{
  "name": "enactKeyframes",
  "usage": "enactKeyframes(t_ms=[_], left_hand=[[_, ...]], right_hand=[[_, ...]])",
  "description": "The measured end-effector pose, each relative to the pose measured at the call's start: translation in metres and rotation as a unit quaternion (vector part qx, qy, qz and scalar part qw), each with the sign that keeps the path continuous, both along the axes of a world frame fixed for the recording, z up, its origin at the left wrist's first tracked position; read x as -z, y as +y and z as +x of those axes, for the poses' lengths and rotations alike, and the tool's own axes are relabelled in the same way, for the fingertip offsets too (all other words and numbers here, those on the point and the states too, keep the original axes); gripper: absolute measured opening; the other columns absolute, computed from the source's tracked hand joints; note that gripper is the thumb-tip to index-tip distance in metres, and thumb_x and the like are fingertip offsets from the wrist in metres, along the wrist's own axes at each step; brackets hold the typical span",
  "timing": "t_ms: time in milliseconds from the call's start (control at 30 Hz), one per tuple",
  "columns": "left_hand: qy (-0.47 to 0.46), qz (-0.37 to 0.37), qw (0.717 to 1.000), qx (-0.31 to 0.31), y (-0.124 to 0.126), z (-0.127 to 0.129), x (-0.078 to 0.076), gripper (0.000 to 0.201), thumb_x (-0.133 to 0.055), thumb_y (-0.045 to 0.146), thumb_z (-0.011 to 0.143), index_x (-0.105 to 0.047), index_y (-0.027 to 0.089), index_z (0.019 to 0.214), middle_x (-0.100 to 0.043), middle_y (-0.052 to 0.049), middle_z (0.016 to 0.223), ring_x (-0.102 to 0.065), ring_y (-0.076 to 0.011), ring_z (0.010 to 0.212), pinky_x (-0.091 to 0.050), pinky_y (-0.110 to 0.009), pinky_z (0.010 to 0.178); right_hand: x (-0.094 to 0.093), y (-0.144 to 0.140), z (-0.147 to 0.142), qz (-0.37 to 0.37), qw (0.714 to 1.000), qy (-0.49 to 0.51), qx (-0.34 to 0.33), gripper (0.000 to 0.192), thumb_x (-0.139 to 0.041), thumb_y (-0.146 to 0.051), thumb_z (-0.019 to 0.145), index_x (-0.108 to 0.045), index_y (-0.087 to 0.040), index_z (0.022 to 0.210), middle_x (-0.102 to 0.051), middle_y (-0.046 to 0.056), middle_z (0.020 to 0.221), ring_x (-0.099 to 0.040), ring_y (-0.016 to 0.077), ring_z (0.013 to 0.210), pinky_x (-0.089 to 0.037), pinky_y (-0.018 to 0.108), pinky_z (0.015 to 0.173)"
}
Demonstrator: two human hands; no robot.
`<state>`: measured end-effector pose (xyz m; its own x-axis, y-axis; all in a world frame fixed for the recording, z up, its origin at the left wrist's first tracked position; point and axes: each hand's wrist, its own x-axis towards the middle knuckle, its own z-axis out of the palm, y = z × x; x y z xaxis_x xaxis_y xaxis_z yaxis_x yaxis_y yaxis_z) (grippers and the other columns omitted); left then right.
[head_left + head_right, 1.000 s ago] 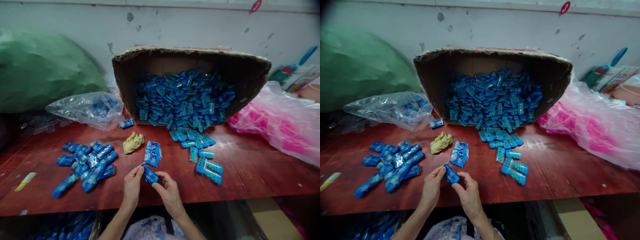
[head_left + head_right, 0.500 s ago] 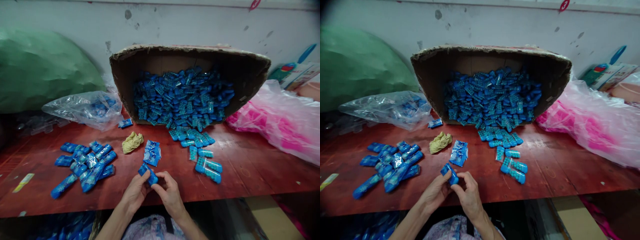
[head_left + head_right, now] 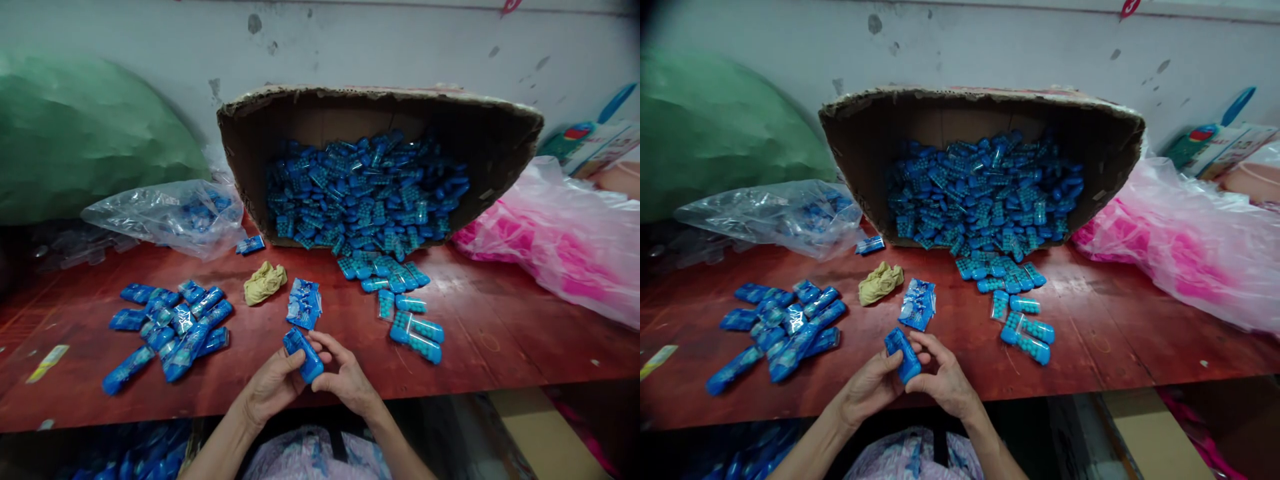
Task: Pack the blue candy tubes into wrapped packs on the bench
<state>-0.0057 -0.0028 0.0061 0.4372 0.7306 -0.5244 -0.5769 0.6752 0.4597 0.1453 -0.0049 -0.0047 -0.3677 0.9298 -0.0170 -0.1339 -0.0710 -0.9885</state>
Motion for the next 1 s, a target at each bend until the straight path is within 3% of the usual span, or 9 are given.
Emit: enactKeyframes(t_ms=[300,567,700,767,867,933,1000], left_hand=[[0.059,-0.05,0.991,-0.108,-0.006,0.02,-0.003,0.013,-0.066,0.024,0.069,-0.066,0.011,0.071,-0.068,-0.005,0.066,-0.06,-0.0097,0.057,-0.046,-0.017,0.053],[0.041,0.001,0.997,-0.06,-0.006,0.013,-0.003,0.016,-0.058,0.022,0.076,-0.065,0.012,0.087,-0.069,-0.007,0.079,-0.063,-0.0159,0.077,-0.047,-0.027,0.075],[0.082,0.041,0.991,-0.098,-0.005,0.015,-0.004,0.02,-0.061,0.027,0.074,-0.064,0.015,0.089,-0.069,-0.005,0.083,-0.062,-0.0161,0.079,-0.046,-0.027,0.075],[0.139,0.059,0.982,-0.116,-0.006,0.018,-0.001,0.024,-0.062,0.032,0.072,-0.062,0.015,0.089,-0.068,-0.004,0.081,-0.061,-0.0148,0.073,-0.046,-0.026,0.069],[0.26,0.079,0.958,-0.093,-0.008,0.019,0.008,0.028,-0.061,0.04,0.07,-0.059,0.014,0.082,-0.063,-0.001,0.064,-0.056,-0.0115,0.054,-0.044,-0.023,0.051],[0.352,0.109,0.923,-0.11,-0.006,0.015,0.014,0.032,-0.062,0.041,0.068,-0.056,0.015,0.086,-0.06,0.001,0.061,-0.054,-0.0112,0.049,-0.042,-0.022,0.046],[0.408,0.145,0.885,-0.169,-0.002,0.009,0.018,0.035,-0.065,0.039,0.065,-0.055,0.017,0.092,-0.061,0.002,0.068,-0.056,-0.0121,0.058,-0.044,-0.022,0.051]], right_hand=[[0.006,-0.002,-0.007,0.022,0.998,-0.042,0.035,0.042,-0.064,-0.013,0.064,-0.06,-0.025,0.104,-0.06,0.0,0.1,-0.055,0.0177,0.091,-0.042,0.029,0.085],[0.012,0.004,-0.002,-0.079,0.996,0.032,-0.012,0.052,-0.065,-0.012,0.064,-0.054,-0.025,0.114,-0.062,0.0,0.103,-0.058,0.017,0.091,-0.045,0.03,0.082],[0.011,0.001,-0.01,-0.037,0.997,-0.004,0.064,0.042,-0.062,-0.012,0.067,-0.057,-0.023,0.107,-0.06,0.002,0.104,-0.057,0.0174,0.092,-0.045,0.029,0.082],[0.009,-0.003,-0.015,-0.005,0.991,-0.05,0.121,0.034,-0.059,-0.012,0.07,-0.058,-0.022,0.103,-0.06,0.002,0.101,-0.056,0.0177,0.093,-0.044,0.029,0.084],[0.006,-0.009,-0.018,0.021,0.982,-0.098,0.162,0.027,-0.054,-0.012,0.074,-0.058,-0.021,0.099,-0.061,0.002,0.095,-0.057,0.0172,0.09,-0.044,0.028,0.083],[0.006,-0.009,-0.017,0.034,0.978,-0.104,0.175,0.026,-0.054,-0.012,0.073,-0.057,-0.02,0.097,-0.061,0.002,0.094,-0.057,0.0169,0.088,-0.045,0.027,0.08],[0.008,-0.008,-0.015,0.042,0.98,-0.105,0.165,0.025,-0.056,-0.013,0.073,-0.057,-0.02,0.096,-0.061,0.002,0.092,-0.057,0.0171,0.087,-0.045,0.027,0.08]])
